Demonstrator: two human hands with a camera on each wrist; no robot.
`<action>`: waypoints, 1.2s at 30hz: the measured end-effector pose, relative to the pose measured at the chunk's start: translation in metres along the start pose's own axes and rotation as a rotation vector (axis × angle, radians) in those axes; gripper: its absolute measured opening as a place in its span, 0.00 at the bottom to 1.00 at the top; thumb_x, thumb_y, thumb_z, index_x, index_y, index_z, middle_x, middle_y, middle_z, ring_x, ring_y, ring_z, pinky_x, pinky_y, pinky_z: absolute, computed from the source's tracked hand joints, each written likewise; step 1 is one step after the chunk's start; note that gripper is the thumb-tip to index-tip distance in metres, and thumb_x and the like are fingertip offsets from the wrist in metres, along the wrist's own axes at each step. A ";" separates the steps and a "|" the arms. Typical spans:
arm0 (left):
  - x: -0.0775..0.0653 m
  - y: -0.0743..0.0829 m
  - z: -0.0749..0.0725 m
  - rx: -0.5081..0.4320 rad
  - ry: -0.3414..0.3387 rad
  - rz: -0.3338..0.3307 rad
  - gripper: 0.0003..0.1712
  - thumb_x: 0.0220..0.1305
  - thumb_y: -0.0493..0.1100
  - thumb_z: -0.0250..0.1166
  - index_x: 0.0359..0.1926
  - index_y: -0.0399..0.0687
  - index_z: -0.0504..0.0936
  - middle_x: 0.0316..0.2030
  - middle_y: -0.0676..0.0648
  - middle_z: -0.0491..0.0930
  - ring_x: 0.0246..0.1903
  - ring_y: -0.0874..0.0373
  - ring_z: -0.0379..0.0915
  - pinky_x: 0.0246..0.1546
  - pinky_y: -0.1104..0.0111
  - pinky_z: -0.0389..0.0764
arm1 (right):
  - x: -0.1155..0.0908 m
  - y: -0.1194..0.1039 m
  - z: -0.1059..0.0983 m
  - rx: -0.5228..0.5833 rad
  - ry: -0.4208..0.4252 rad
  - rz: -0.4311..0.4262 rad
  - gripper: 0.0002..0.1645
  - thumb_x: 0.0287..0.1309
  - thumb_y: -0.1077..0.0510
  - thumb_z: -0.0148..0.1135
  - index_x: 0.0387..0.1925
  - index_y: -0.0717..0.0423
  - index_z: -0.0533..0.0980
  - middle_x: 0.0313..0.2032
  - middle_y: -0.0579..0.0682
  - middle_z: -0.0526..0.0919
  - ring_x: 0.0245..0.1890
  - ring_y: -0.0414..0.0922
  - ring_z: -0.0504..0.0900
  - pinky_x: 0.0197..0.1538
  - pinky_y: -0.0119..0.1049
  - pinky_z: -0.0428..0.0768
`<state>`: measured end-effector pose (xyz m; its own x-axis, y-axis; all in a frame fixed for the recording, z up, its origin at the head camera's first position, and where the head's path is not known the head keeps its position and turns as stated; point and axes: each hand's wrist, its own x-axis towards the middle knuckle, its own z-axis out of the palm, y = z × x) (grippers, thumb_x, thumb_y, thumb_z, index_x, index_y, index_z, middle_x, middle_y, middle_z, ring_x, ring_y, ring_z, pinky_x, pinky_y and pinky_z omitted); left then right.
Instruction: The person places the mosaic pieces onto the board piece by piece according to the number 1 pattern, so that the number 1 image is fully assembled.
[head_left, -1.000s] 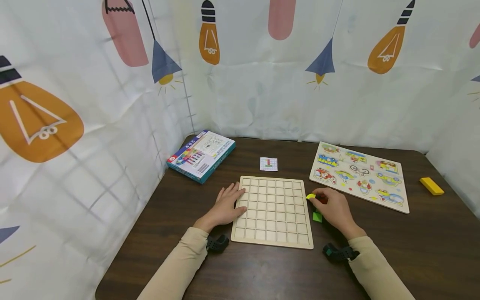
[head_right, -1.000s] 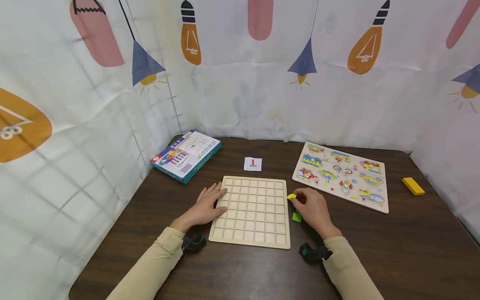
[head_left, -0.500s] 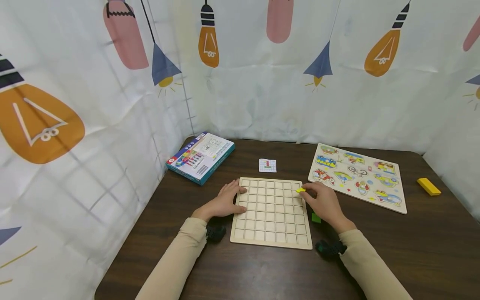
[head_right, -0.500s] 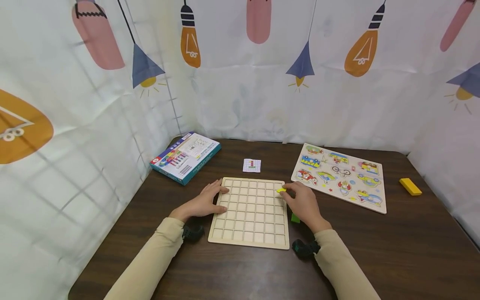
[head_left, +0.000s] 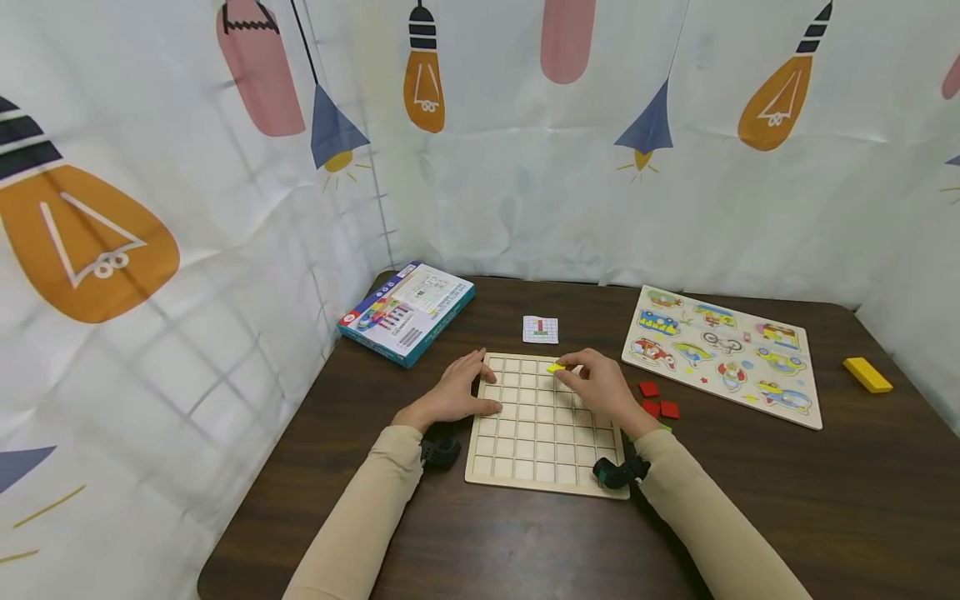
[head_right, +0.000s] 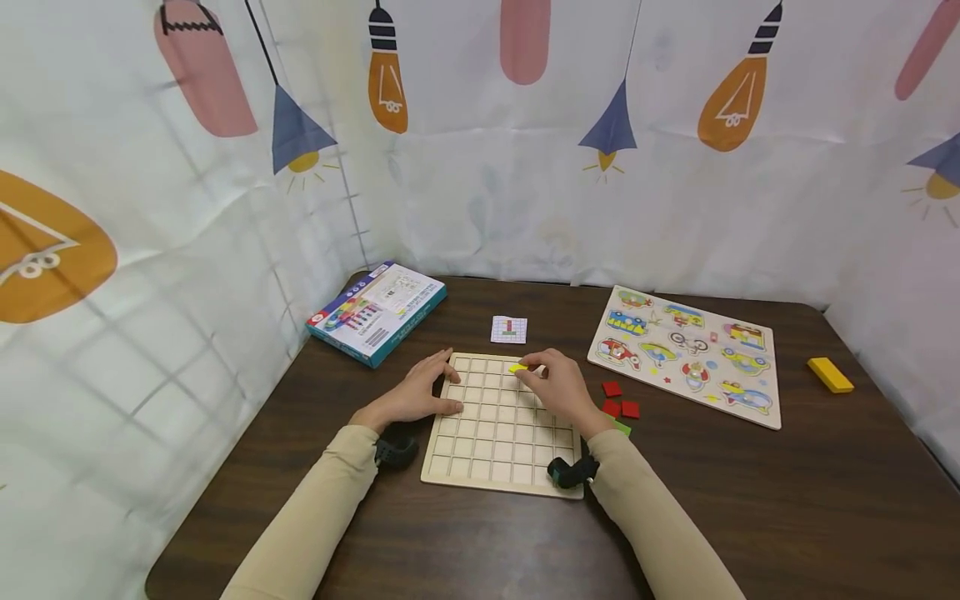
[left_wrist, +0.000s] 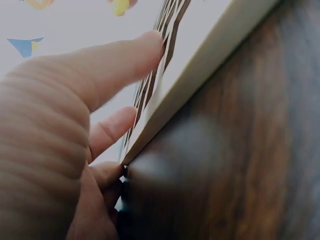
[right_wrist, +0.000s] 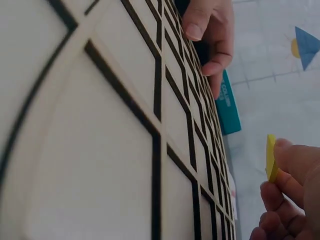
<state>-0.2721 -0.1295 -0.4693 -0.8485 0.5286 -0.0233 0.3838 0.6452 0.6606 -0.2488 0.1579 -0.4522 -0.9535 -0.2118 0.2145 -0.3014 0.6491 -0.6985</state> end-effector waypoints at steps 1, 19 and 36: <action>0.001 0.000 0.001 0.004 0.009 0.000 0.22 0.58 0.57 0.70 0.48 0.52 0.77 0.76 0.42 0.45 0.76 0.48 0.35 0.74 0.49 0.36 | 0.002 -0.001 0.003 0.010 -0.011 0.006 0.13 0.63 0.53 0.66 0.48 0.52 0.83 0.42 0.49 0.80 0.30 0.45 0.70 0.29 0.37 0.69; 0.000 0.005 0.013 -0.016 0.179 -0.069 0.33 0.64 0.50 0.68 0.67 0.44 0.70 0.74 0.44 0.54 0.74 0.44 0.47 0.71 0.47 0.54 | 0.016 -0.008 0.031 -0.059 -0.047 -0.043 0.14 0.58 0.52 0.70 0.45 0.51 0.84 0.40 0.45 0.81 0.33 0.42 0.74 0.37 0.37 0.76; -0.001 0.011 0.012 0.075 0.145 -0.044 0.36 0.65 0.53 0.66 0.69 0.44 0.69 0.75 0.44 0.53 0.75 0.47 0.44 0.74 0.49 0.45 | 0.020 -0.008 0.034 -0.087 -0.085 -0.039 0.13 0.58 0.54 0.70 0.45 0.52 0.84 0.39 0.45 0.80 0.31 0.41 0.74 0.35 0.36 0.75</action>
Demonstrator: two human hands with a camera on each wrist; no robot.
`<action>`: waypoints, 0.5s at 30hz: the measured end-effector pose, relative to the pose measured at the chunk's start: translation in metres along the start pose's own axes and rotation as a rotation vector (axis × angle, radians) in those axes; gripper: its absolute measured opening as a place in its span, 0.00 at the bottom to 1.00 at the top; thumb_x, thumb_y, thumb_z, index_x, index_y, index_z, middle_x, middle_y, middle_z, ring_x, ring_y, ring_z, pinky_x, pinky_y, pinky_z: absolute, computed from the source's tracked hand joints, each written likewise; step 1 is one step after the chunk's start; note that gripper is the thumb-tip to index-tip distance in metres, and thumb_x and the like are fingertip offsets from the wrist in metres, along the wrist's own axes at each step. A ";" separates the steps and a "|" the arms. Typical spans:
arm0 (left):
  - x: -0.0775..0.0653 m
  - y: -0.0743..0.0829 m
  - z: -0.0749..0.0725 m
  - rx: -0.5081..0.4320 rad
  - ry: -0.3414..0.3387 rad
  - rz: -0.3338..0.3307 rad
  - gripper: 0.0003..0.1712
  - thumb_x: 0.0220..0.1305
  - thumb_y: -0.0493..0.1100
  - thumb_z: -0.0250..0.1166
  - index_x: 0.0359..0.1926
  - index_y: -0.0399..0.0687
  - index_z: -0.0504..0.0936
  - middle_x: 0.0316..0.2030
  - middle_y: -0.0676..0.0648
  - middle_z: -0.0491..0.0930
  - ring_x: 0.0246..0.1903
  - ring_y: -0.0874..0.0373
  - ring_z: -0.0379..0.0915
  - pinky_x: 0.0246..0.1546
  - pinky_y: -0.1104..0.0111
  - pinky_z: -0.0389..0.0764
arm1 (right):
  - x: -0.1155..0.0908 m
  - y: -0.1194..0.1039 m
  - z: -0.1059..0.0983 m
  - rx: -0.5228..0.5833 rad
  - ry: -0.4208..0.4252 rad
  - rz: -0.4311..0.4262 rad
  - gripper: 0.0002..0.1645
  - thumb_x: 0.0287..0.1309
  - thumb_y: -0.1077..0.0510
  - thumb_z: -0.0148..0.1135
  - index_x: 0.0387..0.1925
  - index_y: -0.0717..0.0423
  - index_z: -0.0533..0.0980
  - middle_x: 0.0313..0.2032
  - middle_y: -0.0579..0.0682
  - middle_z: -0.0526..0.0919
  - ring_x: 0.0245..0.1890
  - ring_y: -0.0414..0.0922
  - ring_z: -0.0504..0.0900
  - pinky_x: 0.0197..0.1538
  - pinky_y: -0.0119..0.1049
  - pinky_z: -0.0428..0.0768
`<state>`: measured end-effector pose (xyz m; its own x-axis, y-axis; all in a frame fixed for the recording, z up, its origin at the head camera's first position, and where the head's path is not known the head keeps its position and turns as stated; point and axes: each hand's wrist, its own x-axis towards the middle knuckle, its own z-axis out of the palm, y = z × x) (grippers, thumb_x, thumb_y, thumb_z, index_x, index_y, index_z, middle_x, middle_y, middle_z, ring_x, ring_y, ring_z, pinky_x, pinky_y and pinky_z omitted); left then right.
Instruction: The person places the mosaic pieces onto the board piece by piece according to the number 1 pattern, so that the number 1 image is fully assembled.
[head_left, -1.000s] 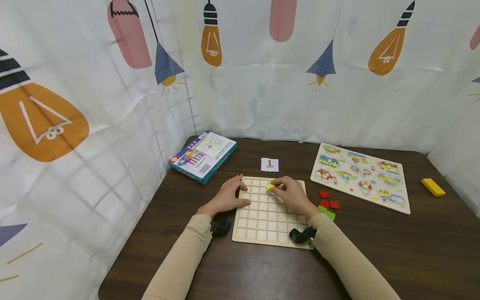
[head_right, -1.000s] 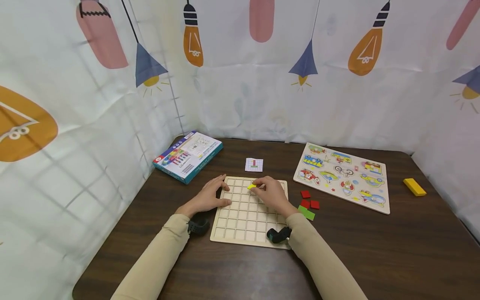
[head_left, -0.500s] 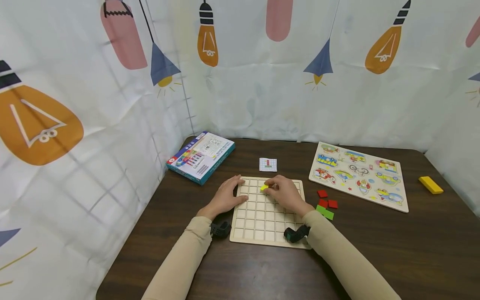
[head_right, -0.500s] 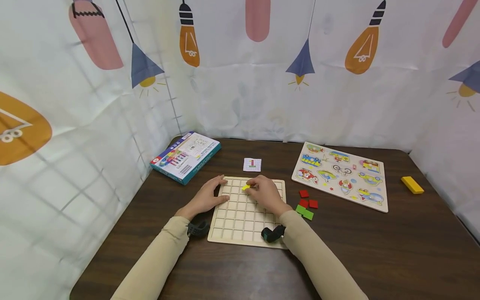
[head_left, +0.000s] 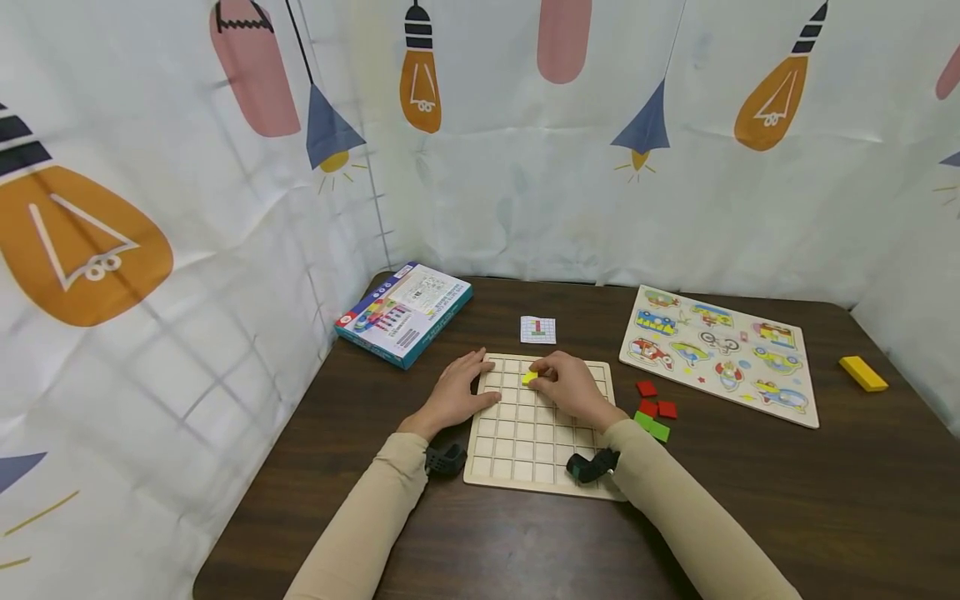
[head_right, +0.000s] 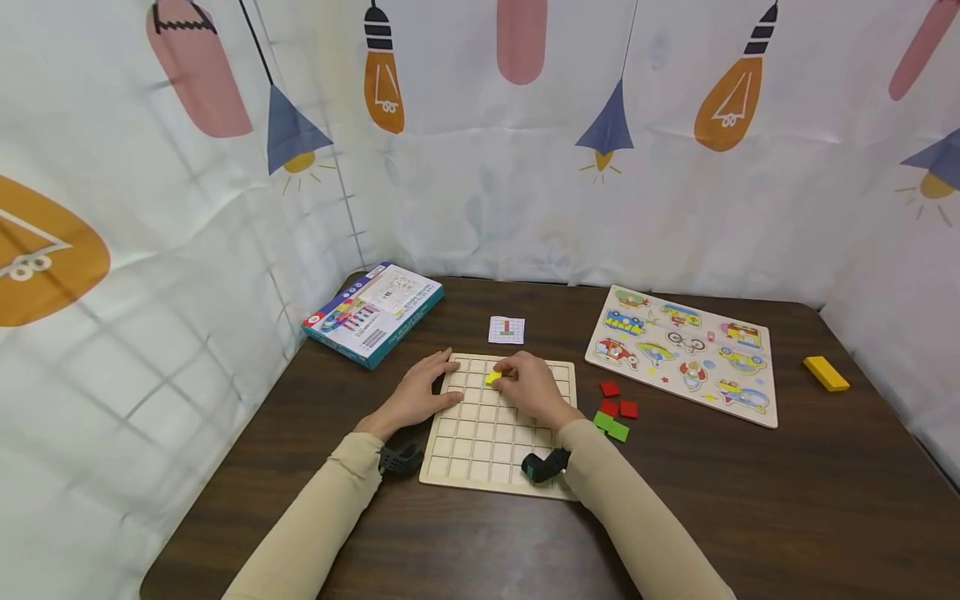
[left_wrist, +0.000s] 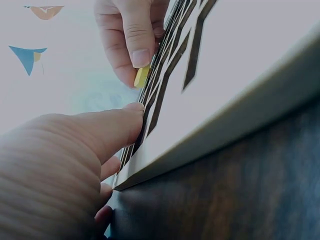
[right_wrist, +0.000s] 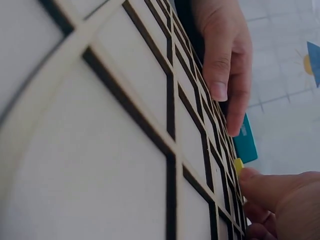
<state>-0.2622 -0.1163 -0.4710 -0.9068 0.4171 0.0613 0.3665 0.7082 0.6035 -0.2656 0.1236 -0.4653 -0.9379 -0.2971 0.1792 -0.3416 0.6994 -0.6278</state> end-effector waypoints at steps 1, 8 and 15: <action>0.000 0.000 0.000 0.008 -0.001 0.004 0.36 0.65 0.53 0.66 0.69 0.44 0.69 0.75 0.44 0.53 0.75 0.47 0.43 0.74 0.49 0.45 | 0.000 0.001 0.000 -0.001 0.001 -0.009 0.13 0.58 0.54 0.70 0.45 0.52 0.84 0.39 0.45 0.80 0.31 0.41 0.73 0.34 0.36 0.75; 0.001 -0.004 0.002 0.031 -0.006 0.024 0.39 0.64 0.58 0.66 0.70 0.45 0.68 0.75 0.44 0.53 0.75 0.47 0.42 0.74 0.49 0.42 | 0.001 0.004 0.004 -0.014 0.005 -0.040 0.12 0.58 0.53 0.70 0.43 0.50 0.85 0.37 0.44 0.79 0.28 0.40 0.71 0.32 0.34 0.74; 0.002 -0.004 0.002 0.037 -0.010 0.016 0.41 0.62 0.59 0.66 0.71 0.45 0.67 0.75 0.46 0.52 0.75 0.48 0.42 0.75 0.51 0.42 | 0.000 0.003 0.002 -0.005 -0.021 -0.027 0.13 0.58 0.54 0.70 0.45 0.51 0.85 0.38 0.45 0.79 0.28 0.40 0.71 0.31 0.35 0.73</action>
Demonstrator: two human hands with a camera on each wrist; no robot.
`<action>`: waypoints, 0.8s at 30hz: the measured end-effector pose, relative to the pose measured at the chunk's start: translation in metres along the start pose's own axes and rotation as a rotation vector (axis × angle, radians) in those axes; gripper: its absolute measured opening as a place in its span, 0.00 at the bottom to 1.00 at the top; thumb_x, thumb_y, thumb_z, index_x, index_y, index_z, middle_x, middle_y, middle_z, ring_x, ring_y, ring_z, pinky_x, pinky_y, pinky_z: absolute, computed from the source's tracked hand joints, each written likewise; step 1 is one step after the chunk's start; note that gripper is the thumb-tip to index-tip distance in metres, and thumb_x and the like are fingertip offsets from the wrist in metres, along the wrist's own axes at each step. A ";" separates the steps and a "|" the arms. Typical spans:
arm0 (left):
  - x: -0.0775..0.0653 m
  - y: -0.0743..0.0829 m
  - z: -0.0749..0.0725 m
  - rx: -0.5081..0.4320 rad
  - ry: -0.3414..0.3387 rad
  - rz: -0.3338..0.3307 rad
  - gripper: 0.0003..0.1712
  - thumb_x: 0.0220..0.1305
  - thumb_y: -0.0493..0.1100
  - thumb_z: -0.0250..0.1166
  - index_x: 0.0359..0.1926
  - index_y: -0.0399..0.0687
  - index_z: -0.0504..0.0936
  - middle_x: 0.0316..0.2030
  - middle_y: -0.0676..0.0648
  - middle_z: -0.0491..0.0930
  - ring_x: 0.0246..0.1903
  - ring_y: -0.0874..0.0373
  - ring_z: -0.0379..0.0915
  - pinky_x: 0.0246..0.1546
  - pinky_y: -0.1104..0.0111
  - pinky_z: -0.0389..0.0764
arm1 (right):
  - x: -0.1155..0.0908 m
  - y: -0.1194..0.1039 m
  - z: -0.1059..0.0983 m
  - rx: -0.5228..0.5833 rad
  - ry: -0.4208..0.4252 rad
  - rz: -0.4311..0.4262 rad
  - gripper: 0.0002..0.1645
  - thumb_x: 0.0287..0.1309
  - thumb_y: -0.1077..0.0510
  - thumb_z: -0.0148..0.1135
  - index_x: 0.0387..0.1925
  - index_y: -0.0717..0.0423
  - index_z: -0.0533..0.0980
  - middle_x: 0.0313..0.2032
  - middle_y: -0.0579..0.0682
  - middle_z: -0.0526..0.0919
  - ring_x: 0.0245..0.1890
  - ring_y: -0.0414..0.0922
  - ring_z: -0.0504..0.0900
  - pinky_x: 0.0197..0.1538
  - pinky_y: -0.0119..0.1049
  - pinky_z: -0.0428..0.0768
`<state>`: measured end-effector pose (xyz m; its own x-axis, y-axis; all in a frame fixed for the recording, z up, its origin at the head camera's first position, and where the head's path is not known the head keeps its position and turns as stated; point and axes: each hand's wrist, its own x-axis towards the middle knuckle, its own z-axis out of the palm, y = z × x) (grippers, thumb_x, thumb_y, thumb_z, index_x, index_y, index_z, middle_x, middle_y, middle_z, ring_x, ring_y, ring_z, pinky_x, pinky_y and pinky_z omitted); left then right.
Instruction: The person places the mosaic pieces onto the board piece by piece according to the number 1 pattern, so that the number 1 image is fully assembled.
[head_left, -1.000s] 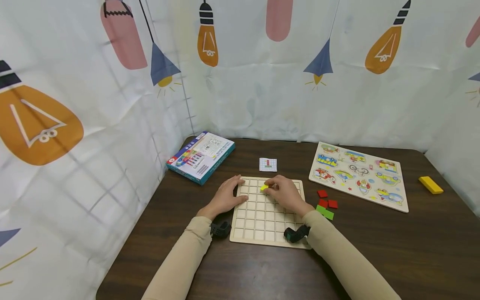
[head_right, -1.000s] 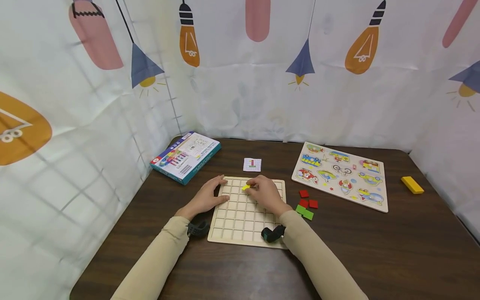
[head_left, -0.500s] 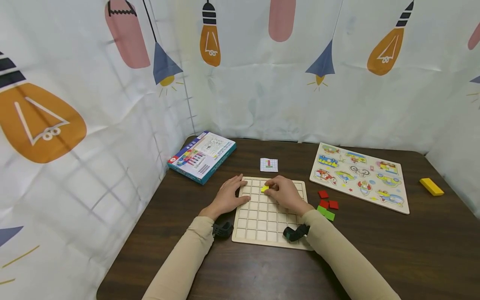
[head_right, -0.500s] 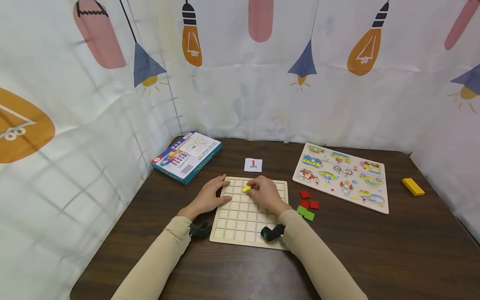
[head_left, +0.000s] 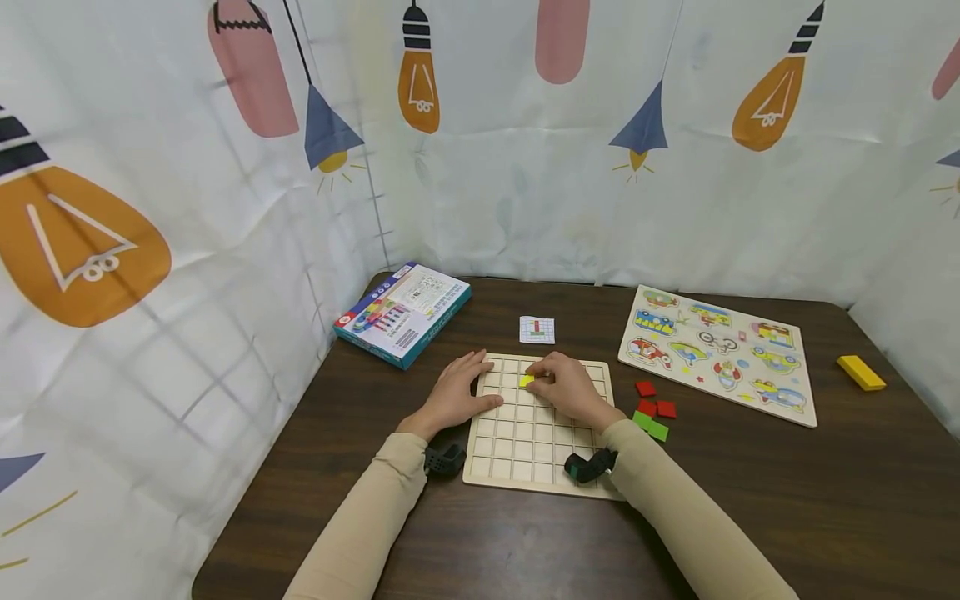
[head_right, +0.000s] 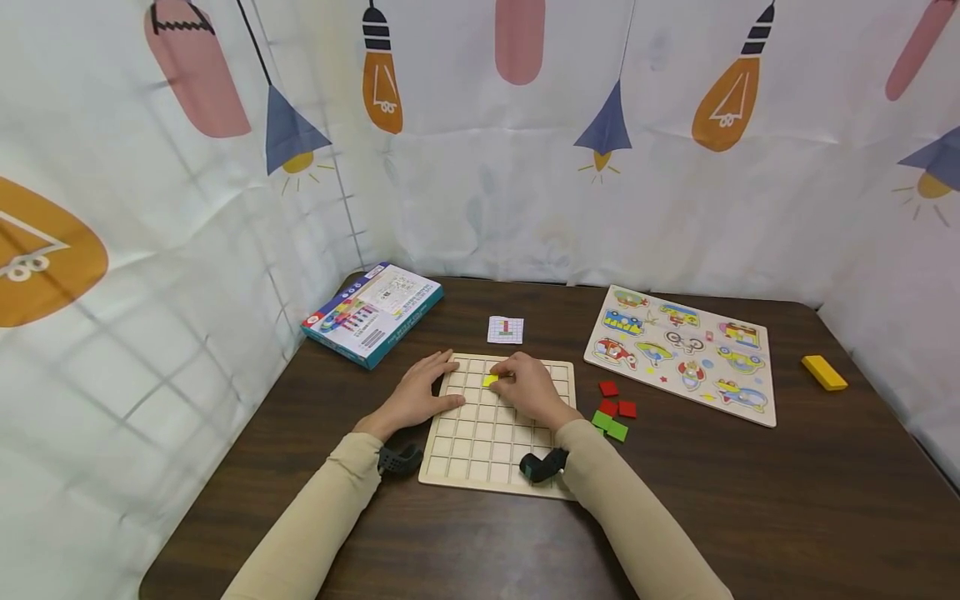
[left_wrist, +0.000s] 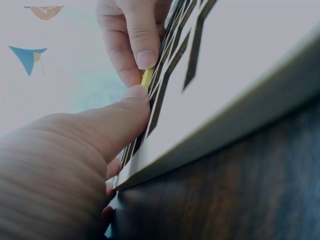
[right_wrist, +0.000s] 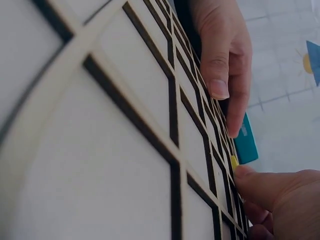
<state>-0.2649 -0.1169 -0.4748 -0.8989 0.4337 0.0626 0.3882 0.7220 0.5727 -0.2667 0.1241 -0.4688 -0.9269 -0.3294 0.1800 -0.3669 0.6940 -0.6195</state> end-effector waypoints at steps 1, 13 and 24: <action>0.000 0.000 0.000 -0.002 -0.002 -0.003 0.41 0.62 0.59 0.66 0.71 0.46 0.66 0.75 0.46 0.52 0.75 0.48 0.42 0.75 0.51 0.42 | 0.000 0.000 0.000 0.000 -0.003 0.004 0.13 0.58 0.54 0.70 0.45 0.51 0.85 0.38 0.45 0.78 0.28 0.40 0.71 0.31 0.34 0.72; -0.001 0.001 0.000 0.007 0.003 0.007 0.39 0.63 0.59 0.66 0.70 0.46 0.68 0.75 0.44 0.53 0.75 0.46 0.43 0.74 0.49 0.43 | -0.012 -0.005 -0.016 0.080 -0.002 0.024 0.18 0.61 0.55 0.67 0.52 0.54 0.82 0.43 0.46 0.81 0.38 0.42 0.78 0.40 0.38 0.79; -0.001 0.000 0.001 0.006 0.009 0.003 0.39 0.63 0.58 0.66 0.70 0.47 0.68 0.75 0.45 0.53 0.75 0.47 0.43 0.74 0.51 0.43 | -0.050 0.011 -0.046 0.073 0.170 0.055 0.14 0.62 0.56 0.66 0.48 0.54 0.83 0.40 0.47 0.84 0.33 0.43 0.77 0.33 0.36 0.76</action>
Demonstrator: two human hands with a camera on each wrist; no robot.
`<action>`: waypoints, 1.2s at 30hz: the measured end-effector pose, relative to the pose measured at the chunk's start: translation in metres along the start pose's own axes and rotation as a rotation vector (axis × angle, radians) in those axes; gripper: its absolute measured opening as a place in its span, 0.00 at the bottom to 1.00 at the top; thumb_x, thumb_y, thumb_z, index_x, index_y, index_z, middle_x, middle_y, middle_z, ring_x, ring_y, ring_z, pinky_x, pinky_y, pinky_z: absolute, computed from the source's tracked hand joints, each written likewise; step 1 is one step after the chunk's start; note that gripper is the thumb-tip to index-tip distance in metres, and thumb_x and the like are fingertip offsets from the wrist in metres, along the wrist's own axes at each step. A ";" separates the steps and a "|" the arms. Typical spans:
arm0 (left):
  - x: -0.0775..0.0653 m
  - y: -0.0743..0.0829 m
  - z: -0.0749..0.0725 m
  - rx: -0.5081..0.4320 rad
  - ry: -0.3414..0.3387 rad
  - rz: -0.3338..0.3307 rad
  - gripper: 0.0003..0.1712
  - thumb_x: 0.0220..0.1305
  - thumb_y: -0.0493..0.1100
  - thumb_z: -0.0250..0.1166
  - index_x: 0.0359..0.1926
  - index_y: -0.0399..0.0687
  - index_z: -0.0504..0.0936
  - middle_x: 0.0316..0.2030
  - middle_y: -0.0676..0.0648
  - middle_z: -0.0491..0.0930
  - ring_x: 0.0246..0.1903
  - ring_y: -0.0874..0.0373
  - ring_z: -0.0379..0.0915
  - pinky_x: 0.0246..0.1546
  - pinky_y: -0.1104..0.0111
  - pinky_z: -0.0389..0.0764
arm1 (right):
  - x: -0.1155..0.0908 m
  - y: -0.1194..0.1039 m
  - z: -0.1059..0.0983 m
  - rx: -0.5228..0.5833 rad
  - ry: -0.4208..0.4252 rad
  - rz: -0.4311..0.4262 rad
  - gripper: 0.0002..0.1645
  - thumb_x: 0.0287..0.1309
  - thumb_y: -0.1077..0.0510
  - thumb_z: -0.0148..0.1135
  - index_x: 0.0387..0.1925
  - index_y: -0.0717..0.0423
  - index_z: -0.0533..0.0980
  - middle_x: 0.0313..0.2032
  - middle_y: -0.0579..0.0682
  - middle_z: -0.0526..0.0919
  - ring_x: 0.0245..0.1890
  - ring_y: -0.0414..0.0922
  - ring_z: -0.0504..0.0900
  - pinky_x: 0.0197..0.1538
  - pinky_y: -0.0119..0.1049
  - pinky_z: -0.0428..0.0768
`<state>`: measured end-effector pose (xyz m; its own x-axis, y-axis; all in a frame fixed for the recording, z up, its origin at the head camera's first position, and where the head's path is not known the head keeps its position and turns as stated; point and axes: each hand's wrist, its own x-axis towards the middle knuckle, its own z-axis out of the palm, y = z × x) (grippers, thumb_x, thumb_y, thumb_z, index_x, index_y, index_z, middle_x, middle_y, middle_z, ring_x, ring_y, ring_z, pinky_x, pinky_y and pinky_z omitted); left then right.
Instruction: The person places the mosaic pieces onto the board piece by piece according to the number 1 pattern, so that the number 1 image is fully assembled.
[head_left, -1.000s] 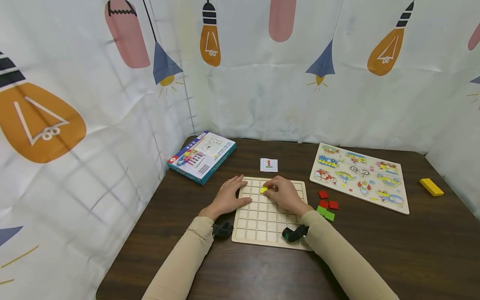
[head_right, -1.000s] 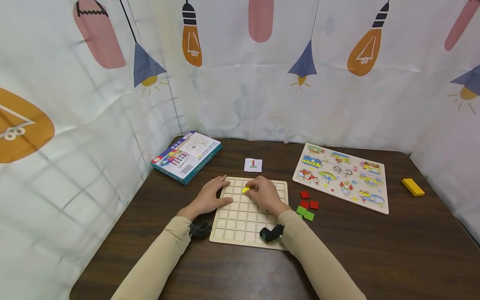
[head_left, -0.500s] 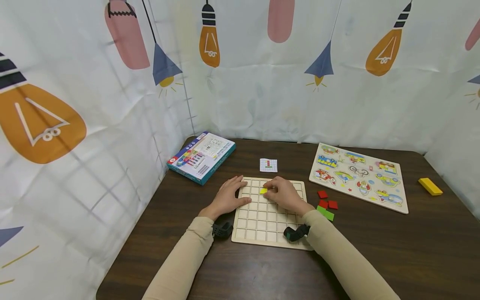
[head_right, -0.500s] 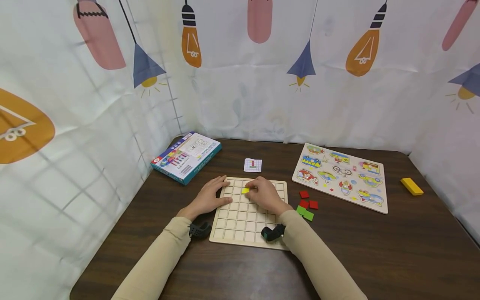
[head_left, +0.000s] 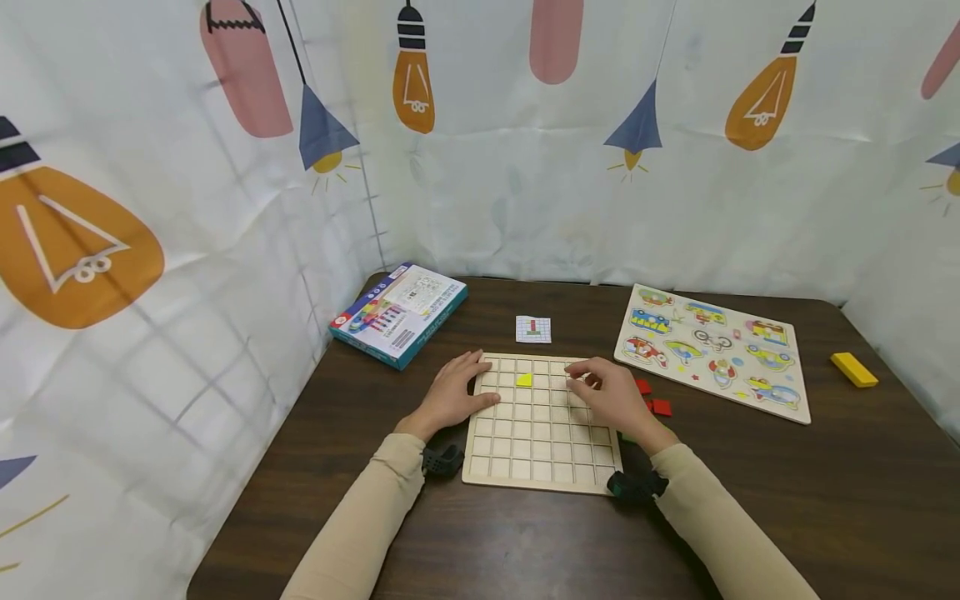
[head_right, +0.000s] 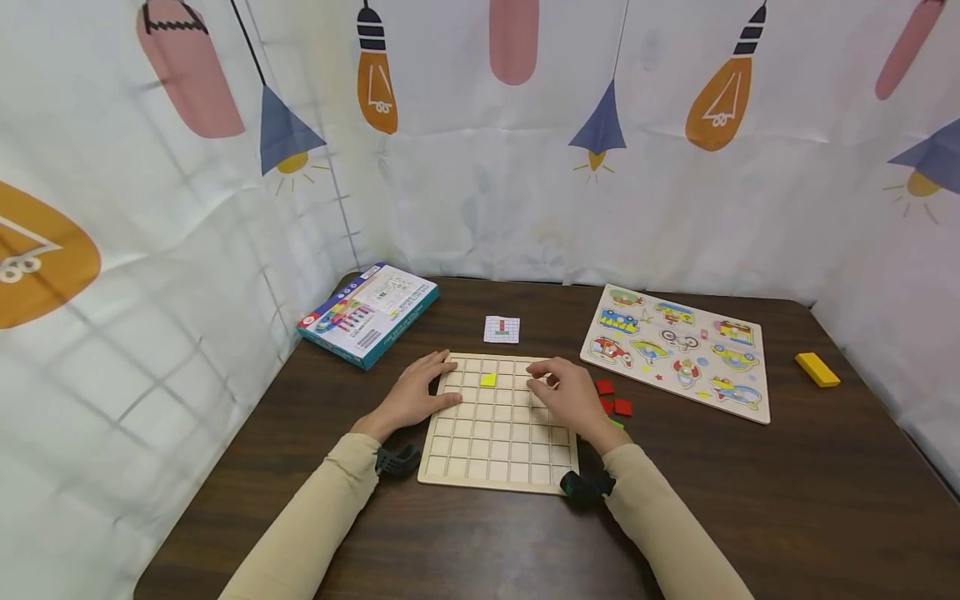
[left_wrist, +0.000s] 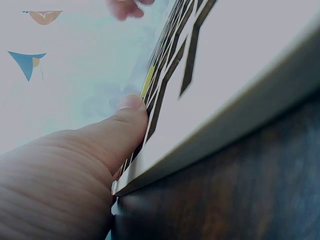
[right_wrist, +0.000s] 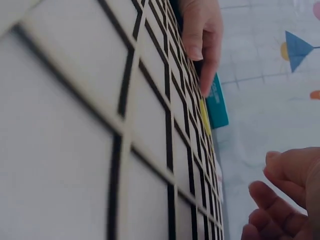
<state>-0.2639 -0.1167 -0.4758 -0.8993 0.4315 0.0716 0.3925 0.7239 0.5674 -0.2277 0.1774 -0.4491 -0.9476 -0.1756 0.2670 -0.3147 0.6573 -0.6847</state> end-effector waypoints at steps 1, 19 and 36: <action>0.000 0.000 0.000 -0.002 -0.002 0.001 0.39 0.63 0.58 0.66 0.70 0.47 0.68 0.75 0.45 0.53 0.75 0.47 0.43 0.74 0.51 0.43 | -0.003 0.003 -0.002 -0.008 0.019 0.007 0.13 0.61 0.56 0.66 0.47 0.54 0.84 0.39 0.46 0.84 0.32 0.43 0.76 0.31 0.35 0.75; 0.000 0.001 0.002 -0.006 -0.008 0.016 0.39 0.64 0.60 0.64 0.70 0.46 0.68 0.75 0.45 0.53 0.75 0.47 0.43 0.74 0.50 0.42 | -0.034 0.038 -0.017 -0.134 0.232 0.019 0.09 0.59 0.59 0.68 0.41 0.56 0.84 0.33 0.49 0.80 0.28 0.43 0.69 0.31 0.37 0.69; -0.001 0.001 -0.005 -0.017 -0.036 0.034 0.40 0.63 0.58 0.66 0.70 0.45 0.67 0.75 0.44 0.52 0.75 0.46 0.41 0.74 0.49 0.41 | -0.037 0.057 -0.040 -0.227 0.327 0.206 0.11 0.60 0.58 0.66 0.42 0.59 0.83 0.37 0.57 0.84 0.38 0.54 0.80 0.40 0.51 0.76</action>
<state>-0.2632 -0.1188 -0.4713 -0.8777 0.4751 0.0620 0.4194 0.6992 0.5790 -0.2088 0.2505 -0.4710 -0.9102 0.1929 0.3665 -0.0666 0.8052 -0.5893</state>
